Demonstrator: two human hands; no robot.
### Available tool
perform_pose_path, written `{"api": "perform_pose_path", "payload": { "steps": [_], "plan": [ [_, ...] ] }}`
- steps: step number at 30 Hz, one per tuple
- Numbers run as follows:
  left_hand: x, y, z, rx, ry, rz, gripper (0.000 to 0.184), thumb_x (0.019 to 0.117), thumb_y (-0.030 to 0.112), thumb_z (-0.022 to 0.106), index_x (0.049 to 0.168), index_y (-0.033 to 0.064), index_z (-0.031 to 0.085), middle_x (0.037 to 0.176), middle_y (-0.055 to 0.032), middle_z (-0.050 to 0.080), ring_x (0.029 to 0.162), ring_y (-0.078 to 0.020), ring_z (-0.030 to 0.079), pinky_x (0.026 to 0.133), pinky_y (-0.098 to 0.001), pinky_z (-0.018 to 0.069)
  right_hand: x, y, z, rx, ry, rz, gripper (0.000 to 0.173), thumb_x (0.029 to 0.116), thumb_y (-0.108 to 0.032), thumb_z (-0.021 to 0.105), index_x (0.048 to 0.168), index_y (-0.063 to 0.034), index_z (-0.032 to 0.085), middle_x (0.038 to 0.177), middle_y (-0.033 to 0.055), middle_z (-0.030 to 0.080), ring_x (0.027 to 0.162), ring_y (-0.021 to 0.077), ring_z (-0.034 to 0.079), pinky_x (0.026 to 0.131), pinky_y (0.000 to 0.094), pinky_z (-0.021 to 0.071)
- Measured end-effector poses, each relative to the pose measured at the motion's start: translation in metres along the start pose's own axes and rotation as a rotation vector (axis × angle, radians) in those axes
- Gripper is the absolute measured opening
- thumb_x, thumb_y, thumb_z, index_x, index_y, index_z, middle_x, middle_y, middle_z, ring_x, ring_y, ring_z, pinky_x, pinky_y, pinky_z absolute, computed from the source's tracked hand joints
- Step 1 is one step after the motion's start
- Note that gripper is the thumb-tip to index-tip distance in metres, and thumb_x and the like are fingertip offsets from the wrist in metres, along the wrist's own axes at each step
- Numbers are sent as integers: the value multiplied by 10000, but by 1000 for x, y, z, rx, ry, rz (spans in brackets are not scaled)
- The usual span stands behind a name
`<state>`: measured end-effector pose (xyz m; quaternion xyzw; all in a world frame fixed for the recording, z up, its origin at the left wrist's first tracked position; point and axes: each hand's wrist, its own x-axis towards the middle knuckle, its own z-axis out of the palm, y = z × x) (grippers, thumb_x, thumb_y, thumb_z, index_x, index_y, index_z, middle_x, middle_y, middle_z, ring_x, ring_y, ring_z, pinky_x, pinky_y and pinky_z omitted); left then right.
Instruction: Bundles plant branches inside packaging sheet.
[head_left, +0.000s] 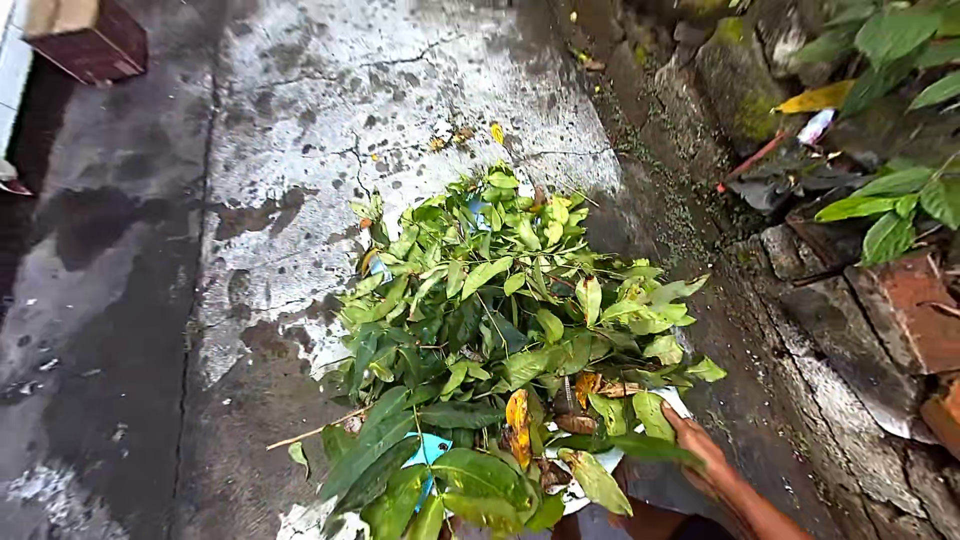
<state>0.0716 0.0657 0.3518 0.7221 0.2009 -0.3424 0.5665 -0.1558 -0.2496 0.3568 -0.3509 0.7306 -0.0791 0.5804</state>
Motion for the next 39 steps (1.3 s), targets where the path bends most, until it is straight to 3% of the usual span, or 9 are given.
{"api": "perform_pose_path", "payload": {
  "steps": [3, 8, 12, 18, 23, 31, 34, 36, 39],
  "plan": [
    [17, 47, 29, 43, 57, 9, 338, 1002, -29, 460, 1319, -136, 412, 1059, -139, 566, 879, -109, 608, 790, -309, 565, 12, -26, 18, 127, -24, -65, 427, 1146, -323, 302, 1239, 27, 528, 870, 90, 667, 688, 155, 682, 617, 329, 599],
    [81, 81, 78, 182, 43, -16, 419, 1073, 145, 457, 1459, -17, 434, 1440, -274, 442, 1221, -392, 529, 887, -602, 517, 49, -69, 48, 125, -44, -114, 410, 1147, -319, 301, 1219, 13, 531, 833, 68, 674, 662, 148, 687, 598, 319, 606],
    [107, 92, 116, -15, 41, -119, 461, 1104, 161, 402, 1547, 59, 326, 1496, -248, 406, 1190, -396, 572, 794, -566, 569, 87, -99, 81, 143, -78, -96, 399, 1149, -316, 296, 1228, 5, 519, 843, 60, 671, 670, 136, 689, 597, 304, 605],
    [126, 114, 152, -168, 85, -89, 354, 1101, 89, 322, 1439, -9, 352, 1147, -165, 560, 883, -212, 635, 684, -406, 583, 130, -137, 108, 198, -116, 8, 394, 1151, -321, 283, 1244, -8, 503, 886, 83, 688, 706, 155, 704, 595, 301, 600],
    [161, 162, 187, -140, 169, -224, 439, 1131, 211, 318, 1531, 33, 285, 1409, -269, 447, 1114, -394, 580, 798, -558, 552, 159, -173, 131, 209, -112, 40, 397, 1153, -328, 265, 1312, -24, 465, 927, 84, 675, 742, 158, 703, 627, 307, 596],
    [235, 178, 227, -384, 233, -190, 510, 1133, 254, 288, 1601, 105, 150, 1560, -269, 300, 1308, -462, 473, 897, -671, 505, 205, -196, 184, 181, -38, -15, 431, 1153, -340, 274, 1324, 9, 461, 999, 125, 678, 772, 172, 716, 643, 311, 604],
    [259, 175, 235, -391, 244, -198, 498, 1134, 250, 269, 1596, 102, 159, 1540, -272, 328, 1290, -445, 492, 885, -668, 509, 194, -183, 187, -204, -138, -255, 496, 1143, -282, 320, 1482, 71, 395, 1341, 249, 584, 1113, 256, 672, 915, 396, 578],
    [268, 173, 238, -400, 241, -213, 486, 1136, 242, 255, 1589, 91, 170, 1511, -278, 354, 1256, -436, 514, 868, -656, 516, 169, -167, 187, -548, -269, -582, 600, 1060, -247, 517, 1486, 149, 367, 1459, 341, 491, 1308, 372, 576, 1075, 476, 500],
    [281, 171, 239, -405, 240, -246, 467, 1135, 234, 258, 1573, 82, 200, 1447, -282, 406, 1179, -432, 554, 810, -646, 531, 138, -132, 204, -817, -486, -1090, 661, 869, -434, 733, 1325, 33, 628, 1445, 307, 540, 1327, 459, 550, 1077, 597, 472]
  ]
}}
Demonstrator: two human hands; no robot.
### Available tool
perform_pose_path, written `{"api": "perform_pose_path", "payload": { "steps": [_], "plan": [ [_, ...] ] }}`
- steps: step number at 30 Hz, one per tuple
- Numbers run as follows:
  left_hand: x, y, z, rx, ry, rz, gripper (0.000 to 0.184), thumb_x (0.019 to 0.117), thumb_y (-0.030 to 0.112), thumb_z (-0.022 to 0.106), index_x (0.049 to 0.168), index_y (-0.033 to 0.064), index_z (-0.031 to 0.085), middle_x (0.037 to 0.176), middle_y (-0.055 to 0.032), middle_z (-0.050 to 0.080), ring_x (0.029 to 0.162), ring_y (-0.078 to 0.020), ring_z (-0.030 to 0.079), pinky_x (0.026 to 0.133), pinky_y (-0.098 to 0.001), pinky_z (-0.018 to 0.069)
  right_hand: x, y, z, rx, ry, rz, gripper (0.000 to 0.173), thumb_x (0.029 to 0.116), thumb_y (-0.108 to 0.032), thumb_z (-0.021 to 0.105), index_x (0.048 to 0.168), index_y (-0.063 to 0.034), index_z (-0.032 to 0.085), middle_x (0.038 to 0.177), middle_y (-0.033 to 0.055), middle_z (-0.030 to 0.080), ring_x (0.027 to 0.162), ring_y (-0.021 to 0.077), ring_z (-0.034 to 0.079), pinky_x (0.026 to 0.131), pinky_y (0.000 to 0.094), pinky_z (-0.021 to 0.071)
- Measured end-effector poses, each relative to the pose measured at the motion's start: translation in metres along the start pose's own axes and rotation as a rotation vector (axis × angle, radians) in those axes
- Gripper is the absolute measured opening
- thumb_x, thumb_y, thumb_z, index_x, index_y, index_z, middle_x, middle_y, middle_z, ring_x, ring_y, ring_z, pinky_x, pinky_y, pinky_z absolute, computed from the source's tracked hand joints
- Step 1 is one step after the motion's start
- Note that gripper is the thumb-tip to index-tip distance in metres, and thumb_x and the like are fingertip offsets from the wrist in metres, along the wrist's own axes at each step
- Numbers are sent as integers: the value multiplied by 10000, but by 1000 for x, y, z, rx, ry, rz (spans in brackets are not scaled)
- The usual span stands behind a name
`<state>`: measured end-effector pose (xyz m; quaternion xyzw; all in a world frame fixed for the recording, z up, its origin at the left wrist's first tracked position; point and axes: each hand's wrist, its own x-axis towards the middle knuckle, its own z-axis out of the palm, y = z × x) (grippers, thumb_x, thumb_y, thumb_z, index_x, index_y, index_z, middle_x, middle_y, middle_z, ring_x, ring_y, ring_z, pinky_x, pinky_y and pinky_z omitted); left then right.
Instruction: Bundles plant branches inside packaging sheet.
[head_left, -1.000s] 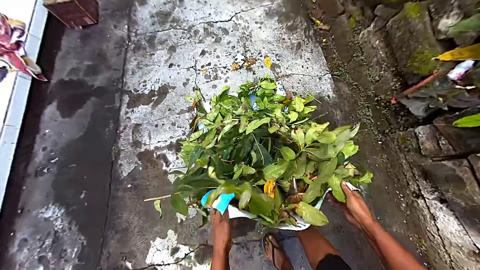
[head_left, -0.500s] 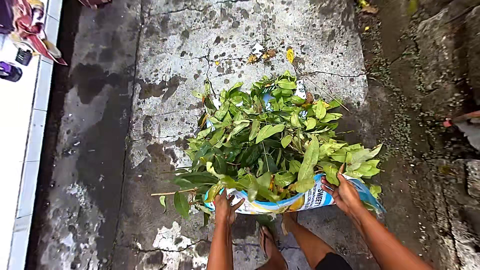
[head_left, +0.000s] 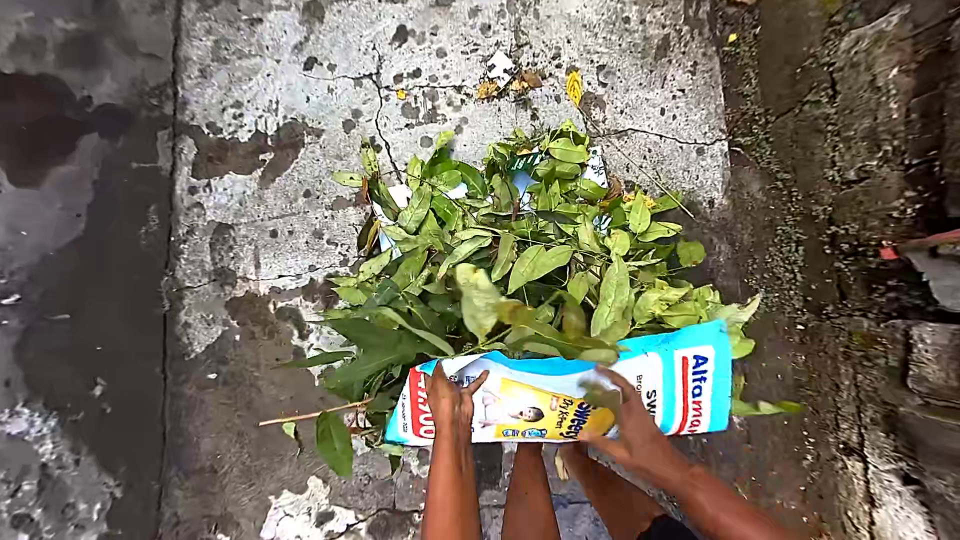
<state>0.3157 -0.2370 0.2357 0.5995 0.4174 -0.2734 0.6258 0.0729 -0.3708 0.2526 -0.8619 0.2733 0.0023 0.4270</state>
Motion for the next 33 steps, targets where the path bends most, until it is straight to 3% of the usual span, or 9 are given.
{"api": "perform_pose_path", "payload": {
  "steps": [3, 8, 12, 17, 20, 22, 26, 29, 33],
  "plan": [
    [11, 9, 1, 3, -13, -35, 464, 1135, 231, 259, 1571, 81, 204, 1429, -277, 420, 1165, -426, 563, 798, -639, 538, 13, -6, 31, -206, -172, -212, 675, 808, -509, 773, 1391, -192, 652, 1508, 235, 524, 1364, 510, 500, 1036, 731, 400],
    [25, 36, 12, -68, -34, -49, 432, 1133, 204, 260, 1535, 46, 244, 1381, -261, 450, 1150, -392, 576, 821, -600, 552, 76, -9, 55, -330, -342, -98, 891, 741, -312, 897, 1534, -192, 510, 1604, 234, 408, 1435, 532, 407, 1044, 820, 294],
    [37, 60, 15, -123, -40, -66, 426, 1133, 211, 257, 1527, 50, 252, 1372, -256, 452, 1155, -386, 577, 840, -602, 551, 135, -36, 49, -341, -328, 96, 867, 818, -417, 828, 1560, -153, 467, 1541, 316, 440, 1419, 588, 373, 1063, 833, 231],
    [43, 65, 16, -57, -14, -57, 421, 1133, 219, 273, 1514, 41, 275, 1363, -249, 442, 1128, -371, 577, 845, -574, 553, 177, -50, 47, -306, -655, 225, 493, 1040, -299, 605, 1457, -46, 533, 1294, 275, 655, 1217, 467, 628, 1046, 658, 448],
    [36, 31, -8, 292, 37, 119, 578, 1113, 231, 369, 1584, -24, 153, 1574, -310, 276, 1368, -388, 415, 1083, -526, 411, 170, -25, 69, -182, -544, 113, 397, 1031, -255, 599, 1360, -34, 636, 1293, 249, 668, 1248, 424, 611, 1126, 617, 387],
    [23, -8, -31, 559, 81, 340, 696, 1030, 190, 553, 1517, -168, 206, 1533, -441, 237, 1420, -540, 300, 1158, -612, 295, 178, -25, 72, -123, -540, 117, 380, 1039, -204, 572, 1350, 0, 648, 1313, 266, 663, 1251, 449, 603, 1123, 619, 369],
    [2, -80, -24, 809, -12, 410, 758, 852, 182, 763, 1443, -138, 413, 1525, -429, 270, 1388, -598, 301, 1116, -661, 320, 196, -21, 73, -220, -491, 11, 288, 950, -137, 690, 1208, -11, 710, 1107, 242, 734, 1071, 438, 693, 989, 619, 481],
    [17, -109, 2, 996, 35, 454, 533, 840, 111, 761, 1292, -110, 586, 1449, -440, 368, 1292, -670, 350, 1034, -745, 303, 207, -4, 73, -173, -623, 67, 349, 969, -147, 666, 1280, 10, 669, 1161, 281, 707, 1150, 470, 653, 1033, 642, 424],
    [25, -115, -2, 1094, -134, 476, 193, 929, -30, 610, 1086, -115, 684, 1189, -368, 598, 1112, -532, 576, 983, -622, 451, 216, 42, 92, -175, -919, 131, 465, 1075, -277, 509, 1459, -16, 537, 1431, 246, 590, 1368, 420, 519, 1154, 599, 324]
  ]
}}
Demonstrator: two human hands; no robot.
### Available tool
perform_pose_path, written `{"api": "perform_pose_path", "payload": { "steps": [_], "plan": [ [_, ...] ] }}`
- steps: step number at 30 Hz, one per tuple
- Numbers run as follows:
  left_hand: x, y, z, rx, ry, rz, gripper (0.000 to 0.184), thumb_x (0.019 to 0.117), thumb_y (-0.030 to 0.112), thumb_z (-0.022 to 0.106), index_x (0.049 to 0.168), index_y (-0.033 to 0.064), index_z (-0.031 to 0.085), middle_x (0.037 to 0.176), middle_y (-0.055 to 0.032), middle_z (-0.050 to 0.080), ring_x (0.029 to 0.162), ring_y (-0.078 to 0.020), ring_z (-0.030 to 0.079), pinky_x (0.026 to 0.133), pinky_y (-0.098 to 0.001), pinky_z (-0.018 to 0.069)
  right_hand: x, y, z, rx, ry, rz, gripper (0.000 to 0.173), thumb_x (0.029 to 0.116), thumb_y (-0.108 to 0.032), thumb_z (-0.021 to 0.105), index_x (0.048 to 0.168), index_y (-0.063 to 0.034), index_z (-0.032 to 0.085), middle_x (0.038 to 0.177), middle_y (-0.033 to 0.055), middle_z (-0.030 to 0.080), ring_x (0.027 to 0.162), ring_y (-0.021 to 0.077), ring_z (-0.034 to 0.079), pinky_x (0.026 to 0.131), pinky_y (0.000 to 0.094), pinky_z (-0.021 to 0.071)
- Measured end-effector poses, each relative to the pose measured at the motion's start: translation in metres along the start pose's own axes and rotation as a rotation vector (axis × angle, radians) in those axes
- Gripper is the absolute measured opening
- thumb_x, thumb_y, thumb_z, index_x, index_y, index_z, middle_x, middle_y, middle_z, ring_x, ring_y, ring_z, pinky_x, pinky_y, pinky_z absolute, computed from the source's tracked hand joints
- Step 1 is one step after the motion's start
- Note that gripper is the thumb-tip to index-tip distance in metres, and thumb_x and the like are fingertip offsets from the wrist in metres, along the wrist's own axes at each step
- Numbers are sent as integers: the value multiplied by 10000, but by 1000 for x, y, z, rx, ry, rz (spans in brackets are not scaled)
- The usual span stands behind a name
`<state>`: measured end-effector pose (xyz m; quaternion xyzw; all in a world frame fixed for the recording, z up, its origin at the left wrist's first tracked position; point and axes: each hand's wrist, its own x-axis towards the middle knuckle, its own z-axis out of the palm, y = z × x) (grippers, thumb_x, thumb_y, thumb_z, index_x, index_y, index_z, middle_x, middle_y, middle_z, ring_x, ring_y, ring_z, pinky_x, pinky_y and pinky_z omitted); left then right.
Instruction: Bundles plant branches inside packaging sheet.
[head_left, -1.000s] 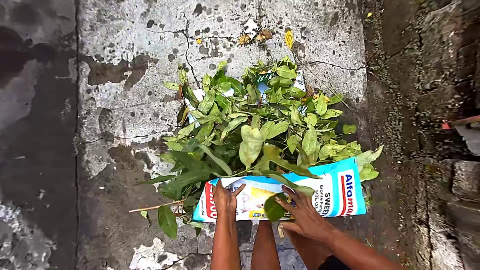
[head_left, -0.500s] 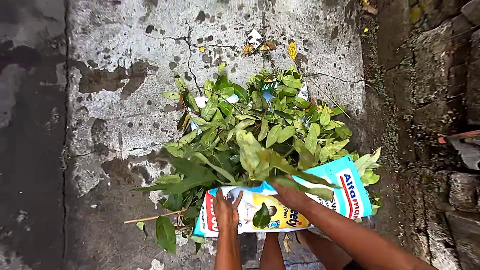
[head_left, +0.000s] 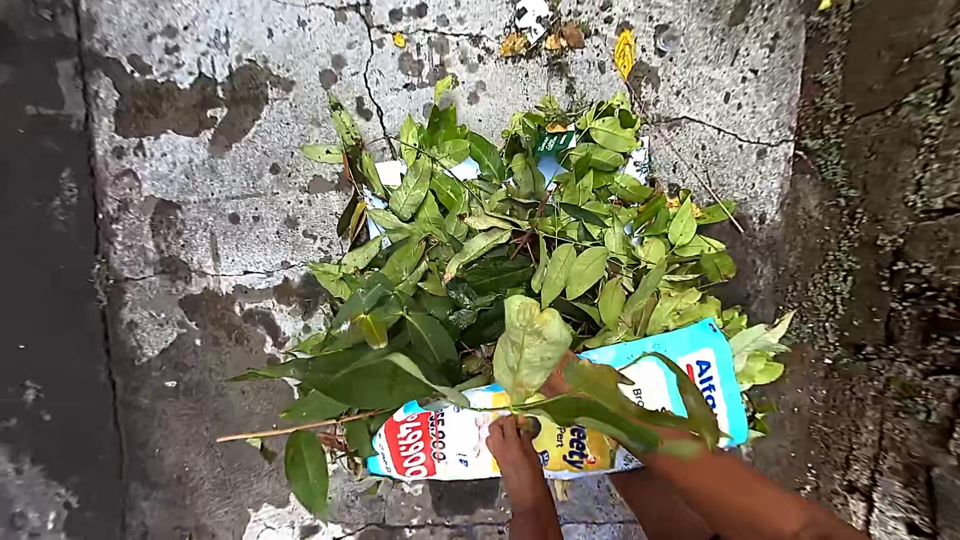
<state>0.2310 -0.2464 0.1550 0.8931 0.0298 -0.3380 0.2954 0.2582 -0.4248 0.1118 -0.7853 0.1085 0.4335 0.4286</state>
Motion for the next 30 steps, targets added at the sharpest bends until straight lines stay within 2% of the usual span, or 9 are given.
{"api": "perform_pose_path", "payload": {
  "steps": [4, 6, 8, 11, 14, 16, 22, 26, 30],
  "plan": [
    [-5, 50, -67, -341, 267, 242, 104, 940, -8, 559, 1014, -59, 611, 975, -95, 642, 873, -91, 648, 788, -251, 568, -6, 1, 9, 92, 83, -50, 426, 1059, -259, 542, 1394, -2, 594, 1330, 269, 647, 1288, 440, 582, 1107, 620, 374],
    [7, 102, -102, -454, 285, 400, 141, 1000, 190, 617, 1122, 126, 648, 1197, 75, 621, 1101, 45, 591, 922, -157, 523, -23, -13, -4, 112, 71, -21, 385, 1029, -204, 600, 1354, 2, 616, 1271, 274, 667, 1253, 444, 600, 1099, 616, 382],
    [19, 138, -118, -312, 216, 469, 433, 977, 275, 654, 1314, 5, 633, 1559, -196, 391, 1424, -171, 424, 1121, -277, 428, -22, -5, 10, 138, 92, -29, 385, 1054, -167, 521, 1378, 24, 602, 1307, 299, 640, 1276, 460, 574, 1136, 604, 350],
    [13, 137, -107, 36, 284, 422, 715, 941, 386, 657, 1421, -117, 490, 1559, -469, 153, 1479, -597, 135, 1210, -616, 145, -31, -14, 1, 39, 134, -92, 406, 1084, -222, 458, 1364, 32, 606, 1303, 295, 648, 1248, 458, 600, 1102, 610, 386],
    [5, 103, -73, 42, 353, 370, 507, 913, 313, 666, 1204, -101, 651, 1374, -348, 540, 1348, -517, 437, 1105, -650, 294, -58, -45, -26, 181, 71, 59, 389, 1075, -164, 512, 1376, 69, 595, 1393, 267, 610, 1359, 393, 541, 1190, 522, 347],
    [25, 94, -52, 16, 346, 406, 292, 909, 238, 653, 977, -32, 741, 1125, -203, 709, 1144, -414, 607, 995, -605, 391, -51, -34, -2, 318, 290, -69, 307, 971, -73, 636, 1222, 99, 674, 1184, 299, 692, 1155, 436, 648, 1051, 548, 460],
    [103, 92, -57, 259, 283, 330, 254, 980, 201, 610, 1072, 1, 737, 1162, -213, 690, 1157, -481, 580, 881, -674, 407, -26, -7, 24, 30, 103, -91, 398, 994, -228, 669, 1336, -27, 636, 1211, 242, 701, 1183, 435, 645, 1062, 594, 443],
    [45, 23, -50, 460, 174, 122, 251, 981, 178, 621, 1107, -5, 739, 1234, -239, 671, 1202, -522, 570, 920, -759, 375, -27, -7, 36, -10, 218, -160, 287, 911, -56, 699, 1198, -43, 714, 1018, 238, 732, 1051, 440, 692, 987, 592, 493],
    [-22, -18, -37, 459, 71, 168, 603, 944, 448, 569, 1280, -44, 663, 1435, -328, 525, 1346, -627, 403, 1063, -801, 179, -22, -17, 21, 77, 31, -18, 321, 949, -12, 618, 1258, 41, 686, 1295, 253, 668, 1271, 437, 588, 1106, 572, 405]
  ]
}}
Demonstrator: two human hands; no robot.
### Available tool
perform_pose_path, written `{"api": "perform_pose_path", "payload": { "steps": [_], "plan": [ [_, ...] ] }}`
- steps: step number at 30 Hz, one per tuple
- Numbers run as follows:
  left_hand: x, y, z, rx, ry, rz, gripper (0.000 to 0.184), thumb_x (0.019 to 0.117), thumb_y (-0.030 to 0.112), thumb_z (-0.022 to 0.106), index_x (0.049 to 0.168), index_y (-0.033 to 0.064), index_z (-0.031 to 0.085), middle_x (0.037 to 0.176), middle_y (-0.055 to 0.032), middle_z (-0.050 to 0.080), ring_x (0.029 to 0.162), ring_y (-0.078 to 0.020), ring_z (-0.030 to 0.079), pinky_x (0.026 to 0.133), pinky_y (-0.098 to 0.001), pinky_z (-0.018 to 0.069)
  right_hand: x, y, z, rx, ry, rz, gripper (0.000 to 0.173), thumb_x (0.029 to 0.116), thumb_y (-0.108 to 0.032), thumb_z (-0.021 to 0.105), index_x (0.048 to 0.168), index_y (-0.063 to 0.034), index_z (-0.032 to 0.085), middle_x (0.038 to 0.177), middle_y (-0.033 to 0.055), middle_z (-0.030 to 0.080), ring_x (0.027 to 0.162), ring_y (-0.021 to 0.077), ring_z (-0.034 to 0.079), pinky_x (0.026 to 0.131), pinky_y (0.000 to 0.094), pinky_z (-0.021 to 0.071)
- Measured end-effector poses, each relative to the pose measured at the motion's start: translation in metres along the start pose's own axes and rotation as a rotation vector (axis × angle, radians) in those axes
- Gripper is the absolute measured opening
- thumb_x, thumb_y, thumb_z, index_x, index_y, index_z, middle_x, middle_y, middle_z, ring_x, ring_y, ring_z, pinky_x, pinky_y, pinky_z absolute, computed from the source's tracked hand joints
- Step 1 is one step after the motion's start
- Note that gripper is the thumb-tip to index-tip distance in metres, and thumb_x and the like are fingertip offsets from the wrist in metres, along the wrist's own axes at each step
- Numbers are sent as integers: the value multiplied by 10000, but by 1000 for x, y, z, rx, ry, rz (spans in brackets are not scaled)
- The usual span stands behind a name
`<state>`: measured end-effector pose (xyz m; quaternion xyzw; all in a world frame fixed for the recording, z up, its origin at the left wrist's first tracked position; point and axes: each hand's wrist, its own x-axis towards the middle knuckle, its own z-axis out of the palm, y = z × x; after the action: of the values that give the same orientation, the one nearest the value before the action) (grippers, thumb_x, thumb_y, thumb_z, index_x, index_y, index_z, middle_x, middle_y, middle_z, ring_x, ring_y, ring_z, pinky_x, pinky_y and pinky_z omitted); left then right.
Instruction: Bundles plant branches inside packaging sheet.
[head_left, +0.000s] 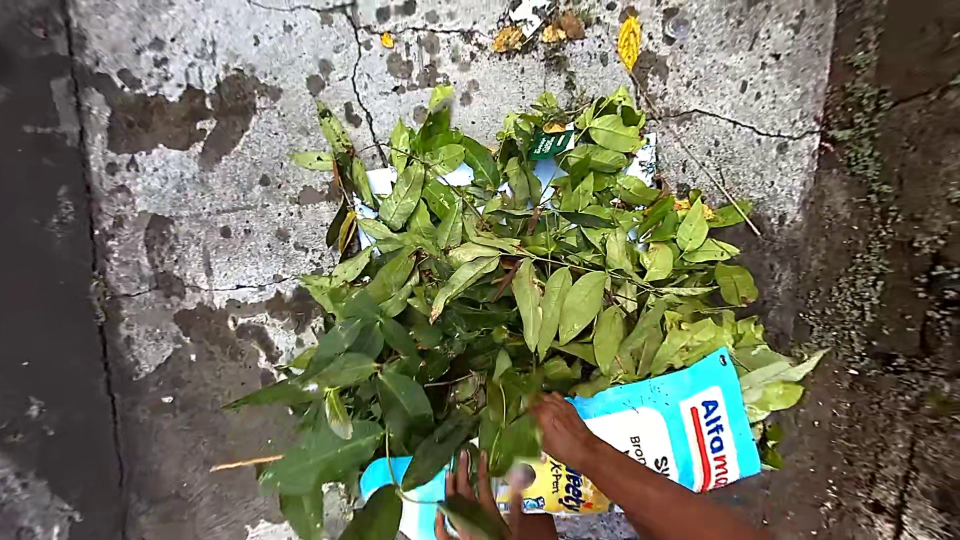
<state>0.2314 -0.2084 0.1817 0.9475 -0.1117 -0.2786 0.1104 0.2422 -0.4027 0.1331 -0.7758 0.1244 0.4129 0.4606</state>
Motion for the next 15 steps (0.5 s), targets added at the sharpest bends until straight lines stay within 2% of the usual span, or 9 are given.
{"api": "perform_pose_path", "payload": {
  "steps": [1, 2, 3, 4, 6, 9, 12, 14, 15],
  "plan": [
    [-4, -4, 8, -37, -25, 50, 775, 881, 575, 586, 1322, -62, 619, 1452, -343, 494, 1367, -648, 340, 1075, -805, 125, 2, -1, -3, -13, -12, 25, 317, 963, -42, 613, 1257, 54, 686, 1310, 256, 664, 1292, 432, 582, 1120, 563, 402],
    [-1, -1, 6, 3, -61, 63, 842, 805, 628, 647, 1324, -35, 635, 1432, -296, 546, 1354, -630, 380, 1059, -806, 150, 5, -1, -5, -23, -49, 35, 311, 971, -50, 611, 1254, 64, 672, 1295, 267, 663, 1287, 441, 578, 1114, 572, 397],
    [8, 3, -3, 68, -148, 37, 799, 787, 593, 722, 1331, 11, 654, 1408, -229, 599, 1338, -587, 441, 1037, -808, 194, 8, 0, -5, -30, -82, 27, 323, 971, -52, 618, 1271, 61, 648, 1300, 266, 654, 1286, 442, 573, 1101, 579, 400],
    [23, 8, -8, 102, -211, -1, 665, 827, 501, 762, 1290, 29, 688, 1340, -203, 654, 1277, -563, 521, 1013, -833, 218, 11, 1, -5, -40, -119, 14, 328, 976, -63, 627, 1280, 61, 630, 1297, 270, 645, 1277, 449, 571, 1087, 589, 406],
    [55, 12, -2, 116, -213, -64, 410, 919, 392, 713, 1159, 64, 763, 1175, -183, 734, 1106, -523, 650, 928, -869, 270, 16, 0, -14, -78, -230, 16, 378, 992, -135, 650, 1323, 37, 590, 1321, 275, 621, 1294, 459, 554, 1085, 601, 420],
    [74, 13, 23, 73, -155, -195, 376, 961, 402, 662, 1102, 77, 788, 1134, -246, 725, 1135, -554, 622, 937, -864, 276, 20, -33, -72, -167, -512, 21, 581, 1035, -310, 629, 1463, 59, 495, 1459, 333, 495, 1384, 502, 452, 1128, 634, 368],
    [70, 4, 51, 20, -15, -171, 379, 938, 377, 669, 1039, 31, 789, 1079, -264, 730, 1098, -550, 641, 911, -847, 311, 27, -68, -139, -216, -373, -147, 382, 1090, -287, 511, 1269, 20, 651, 1199, 264, 666, 1130, 441, 647, 953, 616, 500],
    [68, -4, 62, -10, 53, -131, 329, 917, 327, 691, 1015, 26, 782, 1028, -225, 747, 1030, -504, 684, 856, -801, 396, 50, -79, -169, -178, -114, -266, 305, 1099, -212, 481, 1163, 1, 690, 1045, 195, 701, 987, 344, 691, 881, 540, 542],
    [67, -8, 66, -28, 59, -129, 315, 912, 320, 698, 1014, 35, 783, 1028, -216, 750, 1025, -493, 689, 859, -793, 406, 70, -81, -180, -190, 10, -315, 274, 1092, -165, 492, 1178, -7, 698, 1058, 180, 715, 995, 322, 703, 904, 521, 555]
  ]
}}
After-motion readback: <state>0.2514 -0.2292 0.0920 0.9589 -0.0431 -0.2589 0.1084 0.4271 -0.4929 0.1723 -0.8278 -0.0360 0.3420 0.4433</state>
